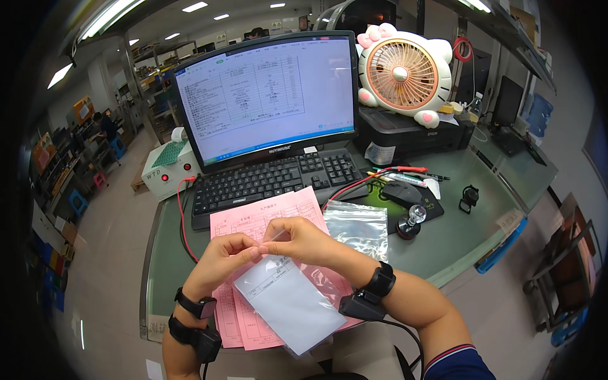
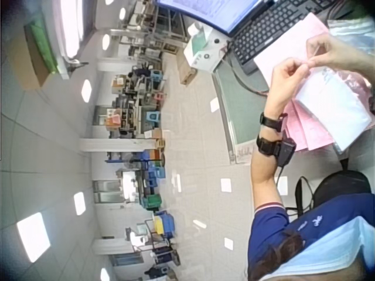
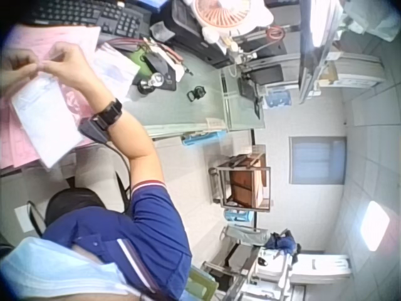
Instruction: Stamping and organizing industrial inspection documents.
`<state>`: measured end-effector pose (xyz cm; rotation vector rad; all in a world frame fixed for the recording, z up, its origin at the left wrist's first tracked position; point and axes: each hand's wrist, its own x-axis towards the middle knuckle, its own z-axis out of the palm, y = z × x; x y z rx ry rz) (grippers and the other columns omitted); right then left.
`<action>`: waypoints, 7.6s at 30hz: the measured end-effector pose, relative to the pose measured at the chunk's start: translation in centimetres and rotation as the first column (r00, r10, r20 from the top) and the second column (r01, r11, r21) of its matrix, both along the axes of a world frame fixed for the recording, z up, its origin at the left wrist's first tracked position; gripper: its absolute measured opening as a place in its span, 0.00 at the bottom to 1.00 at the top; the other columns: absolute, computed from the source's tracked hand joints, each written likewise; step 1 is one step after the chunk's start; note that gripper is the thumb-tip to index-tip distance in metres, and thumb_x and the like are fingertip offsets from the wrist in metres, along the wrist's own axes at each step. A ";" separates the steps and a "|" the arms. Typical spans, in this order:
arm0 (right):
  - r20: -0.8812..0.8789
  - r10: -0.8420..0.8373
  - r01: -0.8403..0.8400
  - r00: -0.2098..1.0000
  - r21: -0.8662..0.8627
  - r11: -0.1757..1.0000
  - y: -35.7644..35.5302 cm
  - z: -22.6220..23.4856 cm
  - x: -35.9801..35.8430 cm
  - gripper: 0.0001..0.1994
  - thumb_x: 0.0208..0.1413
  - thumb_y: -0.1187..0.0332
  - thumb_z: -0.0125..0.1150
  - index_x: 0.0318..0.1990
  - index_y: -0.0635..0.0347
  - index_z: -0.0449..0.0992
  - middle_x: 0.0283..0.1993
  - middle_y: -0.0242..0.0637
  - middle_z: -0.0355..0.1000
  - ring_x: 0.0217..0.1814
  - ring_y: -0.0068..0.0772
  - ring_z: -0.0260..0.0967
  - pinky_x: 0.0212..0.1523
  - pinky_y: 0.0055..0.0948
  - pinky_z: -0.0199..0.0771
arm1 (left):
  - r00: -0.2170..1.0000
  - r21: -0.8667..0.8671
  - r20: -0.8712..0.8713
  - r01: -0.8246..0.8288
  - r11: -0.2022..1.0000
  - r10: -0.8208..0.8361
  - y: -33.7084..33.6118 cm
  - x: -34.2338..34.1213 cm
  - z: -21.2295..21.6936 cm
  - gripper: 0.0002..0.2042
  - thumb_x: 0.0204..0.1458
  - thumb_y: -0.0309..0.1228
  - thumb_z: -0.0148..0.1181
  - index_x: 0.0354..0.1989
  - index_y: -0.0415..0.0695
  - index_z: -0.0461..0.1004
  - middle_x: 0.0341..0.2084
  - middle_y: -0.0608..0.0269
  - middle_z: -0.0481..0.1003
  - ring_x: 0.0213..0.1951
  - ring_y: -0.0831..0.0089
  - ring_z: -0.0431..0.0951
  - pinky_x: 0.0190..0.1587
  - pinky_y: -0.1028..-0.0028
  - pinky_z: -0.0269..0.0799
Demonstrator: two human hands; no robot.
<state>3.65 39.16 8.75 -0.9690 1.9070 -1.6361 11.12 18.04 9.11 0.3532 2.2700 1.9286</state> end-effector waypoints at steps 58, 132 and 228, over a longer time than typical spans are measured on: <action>-0.171 0.008 0.008 0.985 0.094 0.996 8.2 1.7 3.6 0.13 0.66 0.69 0.51 0.54 0.65 0.72 0.41 0.37 0.78 0.41 0.25 0.75 0.45 0.25 0.75 | 0.613 -0.520 -0.678 -0.790 0.325 0.405 -13.0 10.7 -2.2 0.27 0.55 0.26 0.55 0.64 0.34 0.59 0.37 0.54 0.76 0.38 0.59 0.78 0.44 0.64 0.72; -0.885 -0.293 0.923 0.361 0.385 -0.028 53.1 -5.0 -1.5 0.20 0.52 0.64 0.61 0.55 0.47 0.76 0.48 0.40 0.77 0.50 0.49 0.74 0.50 0.41 0.74 | 0.942 0.267 0.240 -0.296 0.917 0.234 2.4 6.3 2.6 0.25 0.66 0.32 0.45 0.71 0.52 0.53 0.46 0.62 0.71 0.40 0.73 0.73 0.42 0.73 0.75; -0.805 -0.399 0.702 0.439 0.031 0.711 21.2 -4.3 -9.1 0.23 0.43 0.69 0.70 0.49 0.60 0.73 0.53 0.40 0.71 0.58 0.44 0.69 0.59 0.33 0.66 | 0.738 -0.511 -0.569 -0.663 0.547 0.362 -9.2 -1.4 -4.6 0.13 0.49 0.36 0.67 0.36 0.40 0.79 0.31 0.58 0.74 0.38 0.62 0.72 0.46 0.65 0.68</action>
